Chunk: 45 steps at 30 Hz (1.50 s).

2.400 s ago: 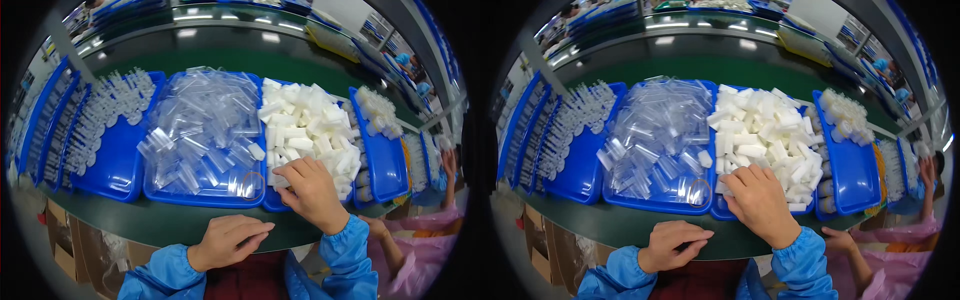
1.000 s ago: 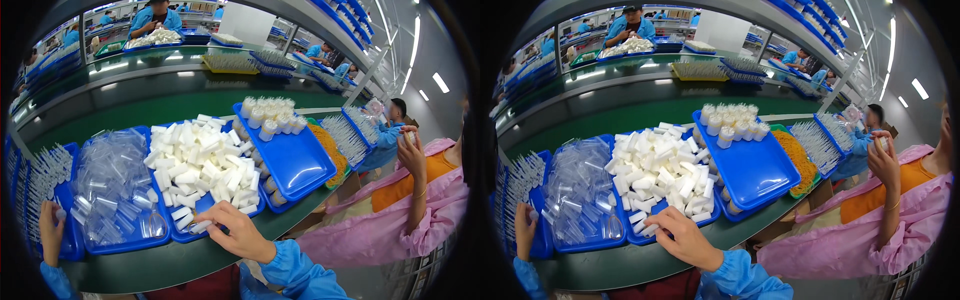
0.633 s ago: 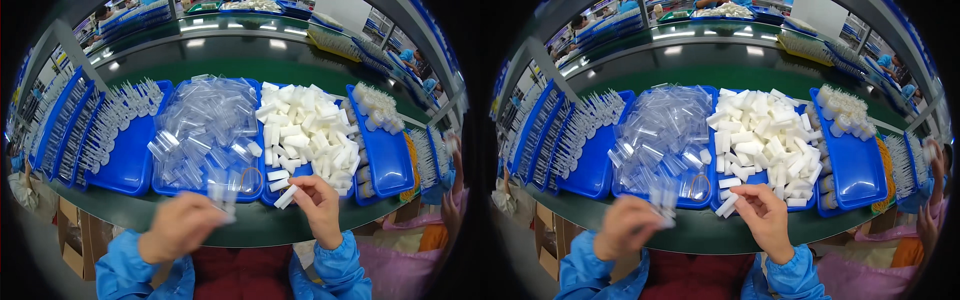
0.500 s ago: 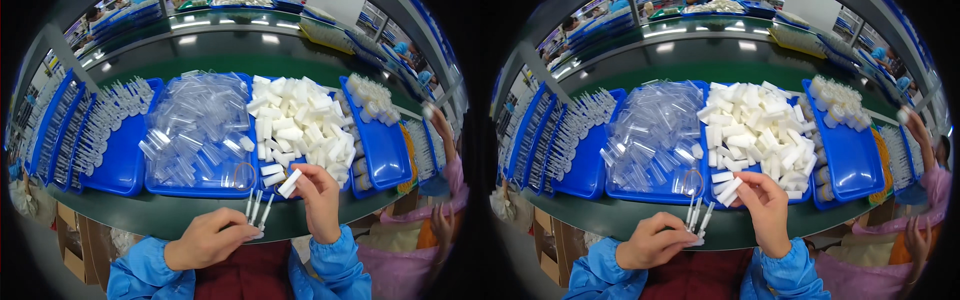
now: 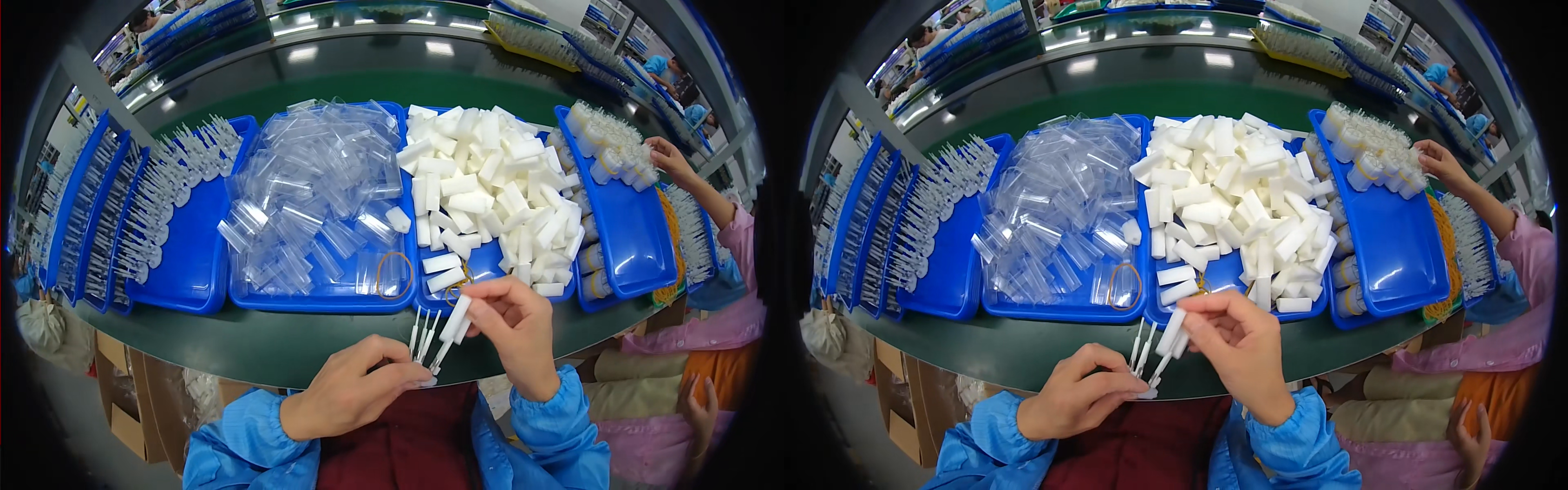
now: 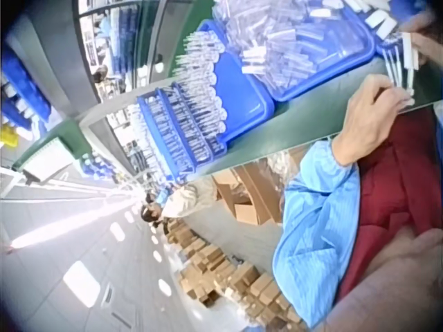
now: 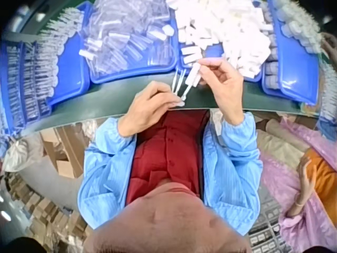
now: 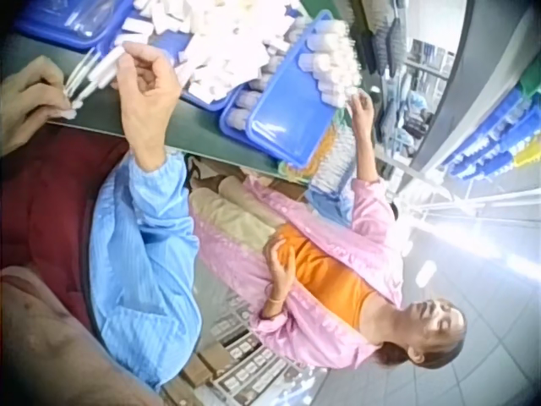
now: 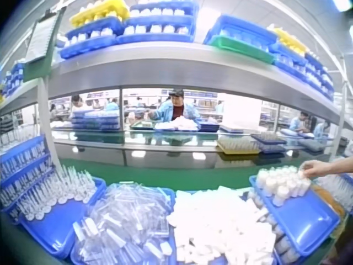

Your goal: Assembling clear plastic tubes with white internal components and bundling them with rubber bands.

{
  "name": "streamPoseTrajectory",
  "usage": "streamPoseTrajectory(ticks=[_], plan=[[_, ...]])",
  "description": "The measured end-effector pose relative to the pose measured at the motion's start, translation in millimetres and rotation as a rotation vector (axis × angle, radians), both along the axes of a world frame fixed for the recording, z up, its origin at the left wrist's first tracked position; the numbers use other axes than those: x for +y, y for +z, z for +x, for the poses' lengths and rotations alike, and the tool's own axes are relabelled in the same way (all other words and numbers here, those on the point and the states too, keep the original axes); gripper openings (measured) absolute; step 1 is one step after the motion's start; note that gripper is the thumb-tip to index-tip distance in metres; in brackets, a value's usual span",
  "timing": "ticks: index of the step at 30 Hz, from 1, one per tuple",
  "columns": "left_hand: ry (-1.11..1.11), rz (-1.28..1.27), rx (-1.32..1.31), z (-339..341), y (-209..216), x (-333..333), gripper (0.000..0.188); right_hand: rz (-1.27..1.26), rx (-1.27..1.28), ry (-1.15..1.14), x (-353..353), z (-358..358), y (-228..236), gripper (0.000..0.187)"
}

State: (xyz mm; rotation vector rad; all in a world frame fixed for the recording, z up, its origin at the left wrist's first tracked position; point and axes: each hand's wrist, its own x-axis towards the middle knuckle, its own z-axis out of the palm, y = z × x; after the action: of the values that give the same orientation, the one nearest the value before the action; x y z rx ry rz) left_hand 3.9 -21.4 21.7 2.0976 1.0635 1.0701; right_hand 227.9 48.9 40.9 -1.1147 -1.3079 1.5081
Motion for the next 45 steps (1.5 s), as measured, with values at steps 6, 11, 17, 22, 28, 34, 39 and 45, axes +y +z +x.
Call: streamPoseTrajectory(ticks=[6, 11, 17, 22, 28, 34, 39, 45], plan=[[0.144, 0.086, -0.072, 0, -8, 0, 0.034, 0.184, -0.102, 0.133, -13, -4, 2, 0.025], [0.181, 0.18, -0.158, 1, -19, -1, 0.039, 0.578, -0.243, 0.129, -26, -12, -7, 0.027], [0.197, 0.279, -0.076, -4, -32, -13, 0.042, 0.625, -0.346, 0.126, 4, -10, -7, 0.025], [0.189, 0.308, 0.008, -3, -26, -13, 0.041, 1.089, -0.922, 0.283, 55, -6, 2, 0.022], [0.199, 0.317, 0.01, -3, -25, -11, 0.041, 1.178, -1.135, 0.405, 76, -21, -1, 0.013], [0.194, 0.295, 0.033, -5, -25, -10, 0.04, 1.155, -1.135, 0.425, 84, -29, 2, 0.018], [0.186, 0.285, 0.048, -7, -20, -13, 0.038, 0.533, -0.431, 0.187, 51, -30, 32, 0.028], [0.157, 0.277, 0.095, 1, -11, -5, 0.033, 0.12, -0.144, 0.205, -2, -21, 24, 0.038]])
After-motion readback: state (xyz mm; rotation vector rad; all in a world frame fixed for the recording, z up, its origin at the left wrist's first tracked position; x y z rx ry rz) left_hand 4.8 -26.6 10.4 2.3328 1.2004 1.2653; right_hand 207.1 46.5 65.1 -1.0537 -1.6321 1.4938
